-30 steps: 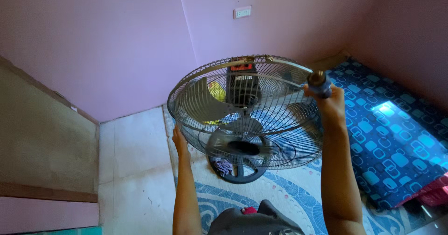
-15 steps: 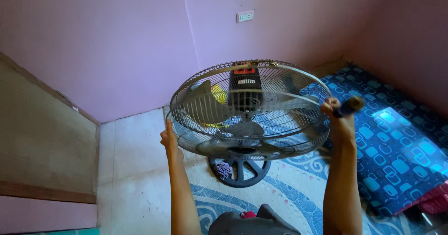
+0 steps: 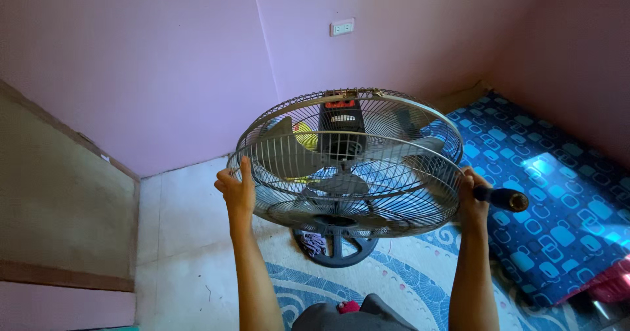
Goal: The person attaches the front wire cage to an electric fan and secures it using a screwdriver. They align the cage, insert the screw, and tighten it to complete the assembly.
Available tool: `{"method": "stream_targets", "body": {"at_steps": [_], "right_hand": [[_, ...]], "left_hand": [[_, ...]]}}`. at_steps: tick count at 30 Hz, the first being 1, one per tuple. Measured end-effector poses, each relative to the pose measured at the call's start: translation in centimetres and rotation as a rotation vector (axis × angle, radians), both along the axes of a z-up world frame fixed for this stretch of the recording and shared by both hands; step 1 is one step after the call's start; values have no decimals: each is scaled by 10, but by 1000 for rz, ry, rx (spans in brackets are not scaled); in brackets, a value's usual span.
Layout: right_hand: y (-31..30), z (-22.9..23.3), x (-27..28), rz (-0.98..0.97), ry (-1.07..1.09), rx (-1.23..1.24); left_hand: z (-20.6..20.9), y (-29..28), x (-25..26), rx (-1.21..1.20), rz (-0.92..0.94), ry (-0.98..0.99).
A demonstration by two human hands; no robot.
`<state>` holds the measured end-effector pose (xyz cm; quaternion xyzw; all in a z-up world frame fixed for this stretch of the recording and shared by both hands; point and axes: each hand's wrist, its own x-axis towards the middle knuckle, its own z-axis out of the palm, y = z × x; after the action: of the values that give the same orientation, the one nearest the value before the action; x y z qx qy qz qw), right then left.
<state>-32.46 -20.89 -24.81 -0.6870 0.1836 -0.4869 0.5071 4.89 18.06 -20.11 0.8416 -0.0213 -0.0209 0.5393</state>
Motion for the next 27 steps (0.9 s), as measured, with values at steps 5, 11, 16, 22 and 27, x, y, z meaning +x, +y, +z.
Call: {"method": "stream_targets", "body": {"at_steps": [5, 11, 16, 22, 27], "right_hand": [[-2, -1, 2, -53, -14, -25], [8, -5, 11, -15, 23, 220], [11, 2, 7, -37, 107, 143], [17, 30, 16, -81, 139, 18], [33, 72, 31, -104, 311, -49]], "left_hand": [[54, -14, -27, 111, -7, -40], [82, -23, -48, 138, -9, -117], [103, -26, -53, 219, -15, -153], [127, -20, -60, 214, -20, -83], [125, -22, -62, 210, -29, -68]]}}
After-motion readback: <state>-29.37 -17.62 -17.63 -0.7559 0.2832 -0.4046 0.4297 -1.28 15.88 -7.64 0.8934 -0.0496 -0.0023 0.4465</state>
